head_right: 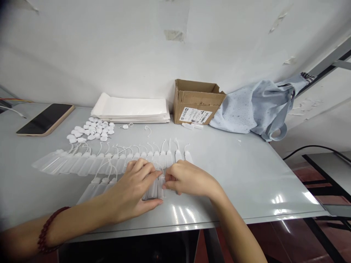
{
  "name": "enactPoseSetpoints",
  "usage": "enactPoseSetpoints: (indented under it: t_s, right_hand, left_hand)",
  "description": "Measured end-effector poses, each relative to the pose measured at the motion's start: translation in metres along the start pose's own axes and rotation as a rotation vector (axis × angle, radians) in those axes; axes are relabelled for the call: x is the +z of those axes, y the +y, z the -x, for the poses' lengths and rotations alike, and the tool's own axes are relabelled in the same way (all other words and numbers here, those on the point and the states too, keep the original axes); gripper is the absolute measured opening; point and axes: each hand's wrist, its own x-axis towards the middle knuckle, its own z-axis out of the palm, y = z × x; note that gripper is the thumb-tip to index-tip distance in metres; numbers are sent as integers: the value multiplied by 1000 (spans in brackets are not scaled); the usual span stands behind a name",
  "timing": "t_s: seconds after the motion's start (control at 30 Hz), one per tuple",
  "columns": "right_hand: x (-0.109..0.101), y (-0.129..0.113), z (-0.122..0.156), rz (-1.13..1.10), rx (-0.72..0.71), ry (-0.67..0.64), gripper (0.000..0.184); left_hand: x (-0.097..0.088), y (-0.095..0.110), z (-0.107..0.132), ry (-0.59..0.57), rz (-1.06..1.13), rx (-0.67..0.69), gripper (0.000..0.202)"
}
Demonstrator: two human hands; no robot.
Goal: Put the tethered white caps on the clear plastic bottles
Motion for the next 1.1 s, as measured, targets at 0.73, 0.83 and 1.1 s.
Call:
enactPoseSetpoints:
  t_s: [0.73,0.83,1.1]
  right_hand:
    - [-26,16,11,-391,82,43,39]
    - [-33,26,9,-420,37,388,36]
    - [-49,101,-29,202,61,1190,21]
  left_hand:
    - [-30,-49,-14,383,126,-266,26]
    - [-43,-89,-18,440,16,-403,24]
    - [-48,-147,-26,290,-130,-271,35]
